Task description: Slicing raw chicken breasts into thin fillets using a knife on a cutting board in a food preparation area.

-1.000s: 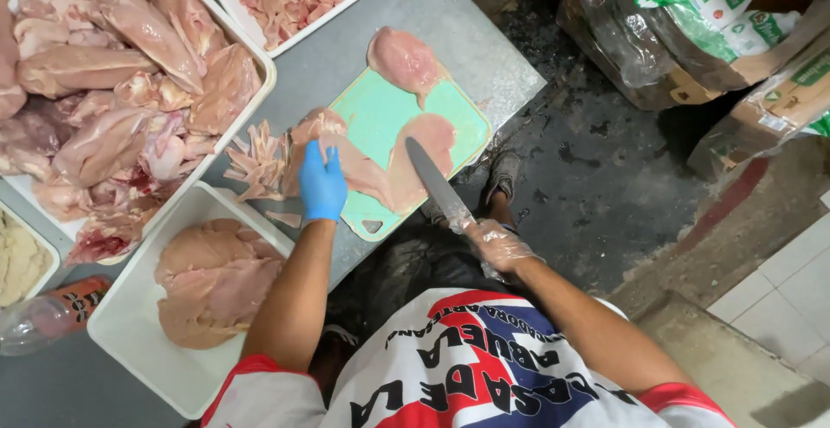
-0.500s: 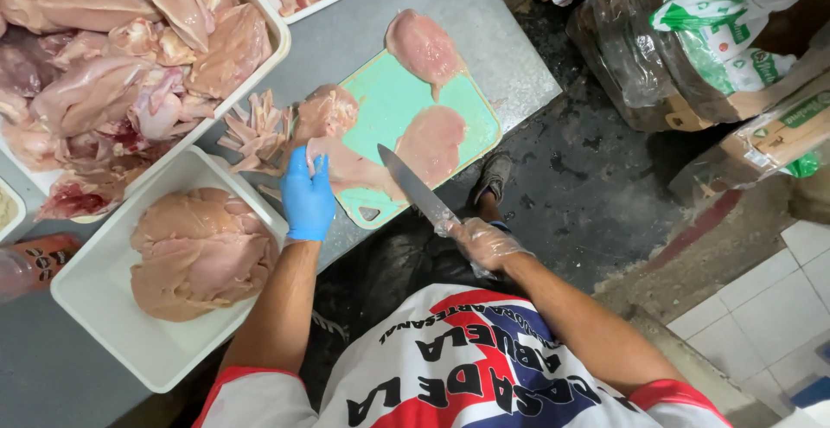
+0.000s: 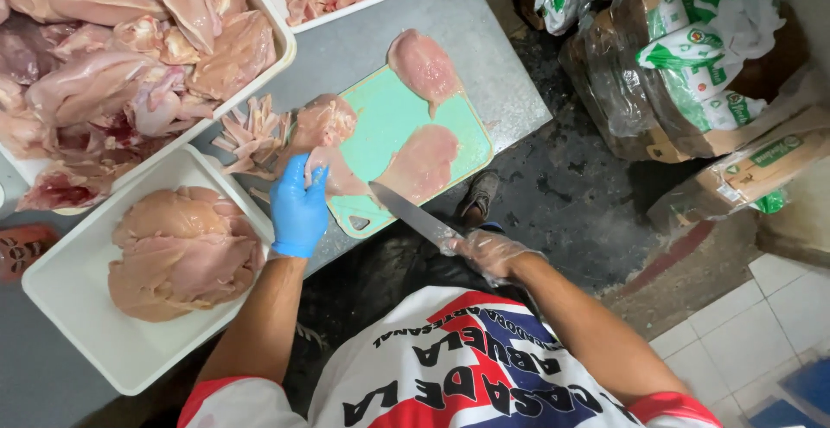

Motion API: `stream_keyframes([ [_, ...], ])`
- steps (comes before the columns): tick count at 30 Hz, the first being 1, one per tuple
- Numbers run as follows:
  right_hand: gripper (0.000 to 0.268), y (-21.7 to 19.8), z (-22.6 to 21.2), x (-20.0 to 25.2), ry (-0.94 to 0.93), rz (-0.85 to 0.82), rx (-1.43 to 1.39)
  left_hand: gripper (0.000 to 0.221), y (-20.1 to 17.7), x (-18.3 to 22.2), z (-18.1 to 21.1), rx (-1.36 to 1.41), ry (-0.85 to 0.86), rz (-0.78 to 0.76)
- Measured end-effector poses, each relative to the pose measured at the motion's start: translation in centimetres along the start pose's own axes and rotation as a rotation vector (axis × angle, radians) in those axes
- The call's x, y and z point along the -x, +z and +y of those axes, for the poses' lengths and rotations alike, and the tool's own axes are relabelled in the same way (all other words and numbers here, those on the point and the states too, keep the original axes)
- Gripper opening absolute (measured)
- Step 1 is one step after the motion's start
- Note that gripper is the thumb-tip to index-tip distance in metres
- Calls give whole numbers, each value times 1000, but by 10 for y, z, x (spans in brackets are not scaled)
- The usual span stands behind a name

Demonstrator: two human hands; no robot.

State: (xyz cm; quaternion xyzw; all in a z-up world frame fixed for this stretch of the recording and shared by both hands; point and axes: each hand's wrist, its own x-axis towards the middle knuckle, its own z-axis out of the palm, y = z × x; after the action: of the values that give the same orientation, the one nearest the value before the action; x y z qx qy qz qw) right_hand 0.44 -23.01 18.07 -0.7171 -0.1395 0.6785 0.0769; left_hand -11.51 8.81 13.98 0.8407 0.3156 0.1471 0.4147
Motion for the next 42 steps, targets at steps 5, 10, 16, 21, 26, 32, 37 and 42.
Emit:
stream_keyframes([
  [5,88,-22,-42,27,-72,-27,14,12,-8,1,15,-56,26,6],
  [10,91,-22,31,-34,-102,-83,162,20,-3,-4,113,-483,-463,270],
  [16,80,-77,-54,43,-199,-90,314,8,-20,33,28,-31,-19,218],
  [21,77,-78,-12,-9,-304,-104,423,8,-42,32,36,-46,-52,375],
  [26,74,-103,35,33,-253,-112,503,6,-88,38,88,-58,-32,396],
  [32,58,-155,131,47,-55,37,7,27,-104,8,162,-117,-156,-359],
  [37,82,-163,162,84,100,212,-68,47,35,-72,135,-473,-84,-1137],
  [42,84,-164,191,87,189,281,-85,74,228,-88,31,-609,151,-947],
])
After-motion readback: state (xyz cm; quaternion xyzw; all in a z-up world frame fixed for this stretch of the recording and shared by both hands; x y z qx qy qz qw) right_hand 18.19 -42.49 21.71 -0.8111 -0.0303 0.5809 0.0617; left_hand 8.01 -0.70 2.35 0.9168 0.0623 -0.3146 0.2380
